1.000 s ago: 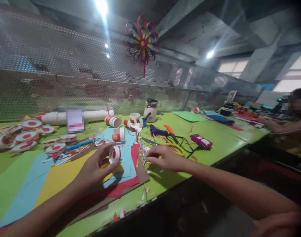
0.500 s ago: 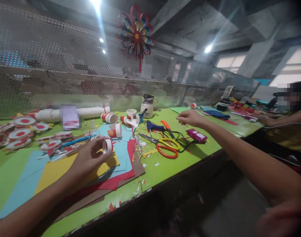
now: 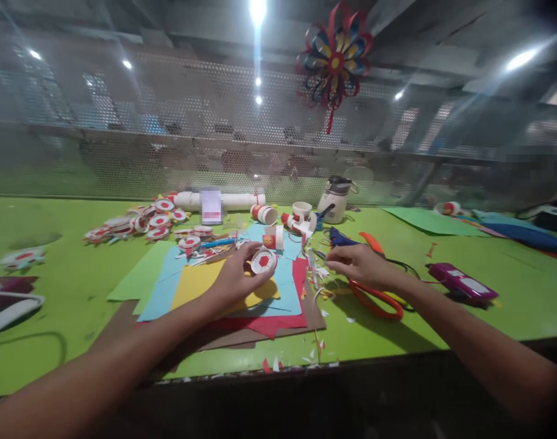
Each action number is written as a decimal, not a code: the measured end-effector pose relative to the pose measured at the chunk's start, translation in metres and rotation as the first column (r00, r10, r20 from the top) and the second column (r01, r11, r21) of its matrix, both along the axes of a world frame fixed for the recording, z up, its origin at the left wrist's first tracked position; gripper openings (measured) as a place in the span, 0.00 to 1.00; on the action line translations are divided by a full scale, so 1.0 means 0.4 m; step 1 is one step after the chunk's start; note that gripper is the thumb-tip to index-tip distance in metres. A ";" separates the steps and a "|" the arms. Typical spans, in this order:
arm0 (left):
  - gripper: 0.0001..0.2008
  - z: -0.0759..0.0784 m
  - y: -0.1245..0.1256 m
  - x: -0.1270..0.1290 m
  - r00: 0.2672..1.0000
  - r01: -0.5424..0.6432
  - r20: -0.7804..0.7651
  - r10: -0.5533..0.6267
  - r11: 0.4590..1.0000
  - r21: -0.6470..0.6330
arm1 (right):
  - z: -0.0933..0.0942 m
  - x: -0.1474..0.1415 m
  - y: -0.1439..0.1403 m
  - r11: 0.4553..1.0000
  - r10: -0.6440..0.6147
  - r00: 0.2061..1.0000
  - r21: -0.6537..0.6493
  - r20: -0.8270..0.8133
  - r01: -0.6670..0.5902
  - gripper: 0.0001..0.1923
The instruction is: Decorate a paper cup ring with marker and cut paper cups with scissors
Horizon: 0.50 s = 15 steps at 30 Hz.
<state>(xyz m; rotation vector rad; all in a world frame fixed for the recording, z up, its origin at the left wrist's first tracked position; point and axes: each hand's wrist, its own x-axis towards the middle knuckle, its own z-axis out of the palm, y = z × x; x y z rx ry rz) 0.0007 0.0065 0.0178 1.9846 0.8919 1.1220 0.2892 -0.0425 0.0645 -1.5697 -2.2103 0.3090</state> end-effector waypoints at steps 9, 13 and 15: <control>0.18 -0.001 0.028 -0.018 0.996 -0.086 -0.032 0.087 0.995 0.040 | -0.002 -0.014 0.088 0.977 -0.172 0.975 0.105 -0.144 0.188 0.13; 0.19 0.001 0.029 -0.019 0.989 -0.121 -0.084 0.121 0.993 0.011 | -0.020 0.009 0.122 0.927 -0.322 0.917 0.117 -0.237 0.356 0.16; 0.18 -0.001 0.023 -0.018 0.988 -0.097 -0.121 0.099 0.995 0.026 | -0.040 0.012 0.132 0.910 -0.363 0.896 0.111 -0.257 0.400 0.15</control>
